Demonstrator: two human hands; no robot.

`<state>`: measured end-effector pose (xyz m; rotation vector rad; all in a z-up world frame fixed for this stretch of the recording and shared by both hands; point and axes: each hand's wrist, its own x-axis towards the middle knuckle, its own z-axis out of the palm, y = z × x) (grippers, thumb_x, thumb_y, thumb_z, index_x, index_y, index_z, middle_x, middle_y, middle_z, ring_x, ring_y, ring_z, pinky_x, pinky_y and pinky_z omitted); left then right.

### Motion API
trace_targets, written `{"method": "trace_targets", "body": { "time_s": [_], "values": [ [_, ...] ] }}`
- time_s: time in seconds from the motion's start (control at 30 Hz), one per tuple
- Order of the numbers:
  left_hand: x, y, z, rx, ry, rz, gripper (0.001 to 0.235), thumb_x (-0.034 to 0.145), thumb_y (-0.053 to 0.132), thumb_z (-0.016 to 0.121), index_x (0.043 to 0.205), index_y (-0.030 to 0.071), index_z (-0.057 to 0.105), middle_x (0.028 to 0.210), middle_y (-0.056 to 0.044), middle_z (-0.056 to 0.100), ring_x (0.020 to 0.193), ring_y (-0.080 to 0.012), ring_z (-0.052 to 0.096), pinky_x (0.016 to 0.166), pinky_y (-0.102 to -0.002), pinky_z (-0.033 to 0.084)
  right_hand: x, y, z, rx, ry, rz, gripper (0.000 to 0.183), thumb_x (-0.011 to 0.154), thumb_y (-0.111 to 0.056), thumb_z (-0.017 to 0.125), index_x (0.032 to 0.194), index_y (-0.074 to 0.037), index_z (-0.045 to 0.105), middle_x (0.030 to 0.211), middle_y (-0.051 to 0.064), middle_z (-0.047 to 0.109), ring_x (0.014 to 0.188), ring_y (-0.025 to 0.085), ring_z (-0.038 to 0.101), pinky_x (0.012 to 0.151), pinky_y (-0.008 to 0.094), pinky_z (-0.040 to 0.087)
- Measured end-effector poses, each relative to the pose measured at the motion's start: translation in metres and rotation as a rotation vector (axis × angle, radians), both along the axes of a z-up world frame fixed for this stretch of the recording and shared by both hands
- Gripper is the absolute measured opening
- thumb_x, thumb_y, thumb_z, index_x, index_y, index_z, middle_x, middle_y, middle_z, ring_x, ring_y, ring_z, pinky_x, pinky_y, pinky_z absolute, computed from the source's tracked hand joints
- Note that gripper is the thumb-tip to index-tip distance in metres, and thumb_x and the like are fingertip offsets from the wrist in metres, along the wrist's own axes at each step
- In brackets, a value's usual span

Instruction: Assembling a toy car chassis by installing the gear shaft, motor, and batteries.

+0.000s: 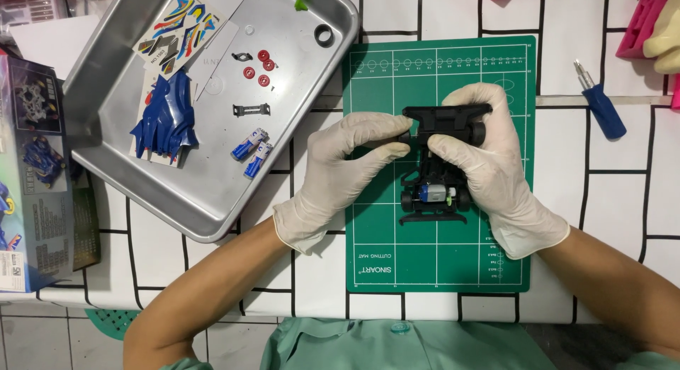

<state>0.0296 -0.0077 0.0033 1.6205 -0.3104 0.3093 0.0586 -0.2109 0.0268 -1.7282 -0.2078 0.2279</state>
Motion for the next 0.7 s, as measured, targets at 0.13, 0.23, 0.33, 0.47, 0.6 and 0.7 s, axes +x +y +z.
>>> {"method": "trace_targets", "body": {
  "time_s": [0.13, 0.23, 0.33, 0.47, 0.6, 0.7],
  "values": [
    [0.0006, -0.0009, -0.0005, -0.034, -0.057, -0.015, 0.024, 0.088, 0.005, 0.084, 0.110, 0.006, 0.073, 0.113, -0.012, 0.075, 0.108, -0.0242, 0.076, 0.106, -0.034, 0.064, -0.0003, 0.0003, 0.0011, 0.004, 0.019, -0.009, 0.044, 0.085, -0.019, 0.070, 0.121, -0.011, 0.046, 0.112, 0.005, 0.052, 0.095, 0.015, 0.053, 0.081, 0.027, 0.050],
    [0.0008, -0.0018, -0.0032, -0.047, -0.054, -0.013, 0.024, 0.088, 0.006, 0.085, 0.109, 0.007, 0.074, 0.112, -0.012, 0.076, 0.108, -0.0236, 0.076, 0.105, -0.033, 0.064, -0.0003, -0.0001, 0.0008, 0.009, 0.023, -0.006, 0.044, 0.085, -0.020, 0.070, 0.121, -0.011, 0.046, 0.112, 0.005, 0.052, 0.094, 0.014, 0.053, 0.080, 0.027, 0.051],
    [0.0000, -0.0014, -0.0016, -0.047, -0.027, -0.012, 0.024, 0.088, 0.008, 0.084, 0.110, 0.007, 0.074, 0.113, -0.012, 0.076, 0.107, -0.0230, 0.076, 0.104, -0.032, 0.064, -0.0001, 0.0001, 0.0006, 0.012, 0.021, -0.008, 0.044, 0.085, -0.021, 0.070, 0.120, -0.011, 0.046, 0.111, 0.004, 0.052, 0.094, 0.014, 0.053, 0.079, 0.026, 0.050],
    [-0.0014, -0.0015, -0.0022, -0.019, 0.060, 0.011, 0.024, 0.088, 0.011, 0.084, 0.111, 0.010, 0.075, 0.115, -0.010, 0.077, 0.108, -0.0198, 0.076, 0.103, -0.029, 0.064, -0.0005, -0.0004, -0.0005, 0.017, 0.019, -0.011, 0.044, 0.085, -0.020, 0.070, 0.121, -0.010, 0.046, 0.111, 0.004, 0.052, 0.094, 0.014, 0.053, 0.080, 0.026, 0.049],
    [-0.0018, -0.0009, -0.0046, -0.032, 0.097, 0.000, 0.027, 0.089, 0.014, 0.083, 0.114, 0.013, 0.074, 0.117, -0.009, 0.077, 0.109, -0.0190, 0.076, 0.103, -0.028, 0.064, -0.0008, 0.0002, -0.0005, 0.051, 0.026, -0.003, 0.045, 0.086, -0.020, 0.071, 0.121, -0.010, 0.045, 0.111, 0.005, 0.051, 0.092, 0.014, 0.053, 0.078, 0.026, 0.051],
    [-0.0012, -0.0014, -0.0063, -0.006, 0.125, 0.029, 0.025, 0.088, 0.018, 0.084, 0.112, 0.014, 0.076, 0.114, -0.008, 0.078, 0.104, -0.0164, 0.076, 0.098, -0.026, 0.064, -0.0013, 0.0005, 0.0006, 0.031, 0.024, -0.006, 0.044, 0.085, -0.019, 0.070, 0.121, -0.010, 0.045, 0.113, 0.005, 0.052, 0.095, 0.015, 0.053, 0.080, 0.027, 0.050]
  ]
}}
